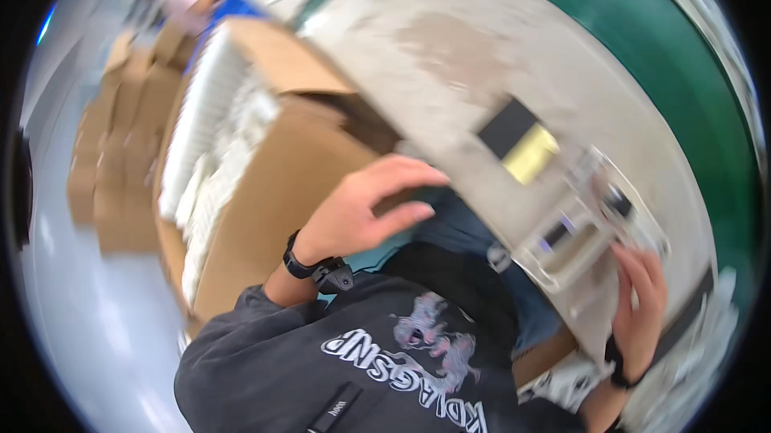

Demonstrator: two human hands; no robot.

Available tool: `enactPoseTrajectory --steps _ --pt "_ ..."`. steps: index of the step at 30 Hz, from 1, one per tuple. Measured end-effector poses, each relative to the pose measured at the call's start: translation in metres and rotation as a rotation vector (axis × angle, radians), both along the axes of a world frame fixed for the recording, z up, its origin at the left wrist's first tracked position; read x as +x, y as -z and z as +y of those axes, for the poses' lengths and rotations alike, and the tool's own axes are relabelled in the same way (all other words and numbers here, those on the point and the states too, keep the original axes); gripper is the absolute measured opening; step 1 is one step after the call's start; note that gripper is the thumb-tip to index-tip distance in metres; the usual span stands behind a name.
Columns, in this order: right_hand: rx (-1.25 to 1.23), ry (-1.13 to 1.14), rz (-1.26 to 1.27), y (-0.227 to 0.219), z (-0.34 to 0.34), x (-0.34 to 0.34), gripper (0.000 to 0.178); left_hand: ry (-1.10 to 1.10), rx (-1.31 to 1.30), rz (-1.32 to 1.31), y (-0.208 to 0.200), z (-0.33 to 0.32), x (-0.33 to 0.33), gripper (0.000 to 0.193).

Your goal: Assembling, labeling, and organizing white plastic housings for hair dryers on an electronics production line.

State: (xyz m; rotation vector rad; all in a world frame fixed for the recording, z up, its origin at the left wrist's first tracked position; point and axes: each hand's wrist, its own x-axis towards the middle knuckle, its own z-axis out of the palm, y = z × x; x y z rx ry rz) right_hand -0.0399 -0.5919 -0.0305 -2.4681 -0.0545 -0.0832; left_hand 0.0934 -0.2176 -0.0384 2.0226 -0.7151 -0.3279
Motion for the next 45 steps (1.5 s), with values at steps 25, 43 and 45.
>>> enactPoseTrajectory --steps 25,43,45 --pt "0.009 0.046 0.183 -0.002 -0.051 -0.054 0.019 -0.448 1.044 0.418 0.0 0.328 0.155 0.062" --pt "0.069 0.184 -0.15 -0.009 -0.048 -0.033 0.018 -0.165 -1.021 0.253 -0.14 0.161 0.019 0.045" --pt "0.124 0.091 -0.299 -0.016 -0.036 -0.02 0.029 0.109 -1.222 0.571 -0.098 0.073 0.001 0.028"
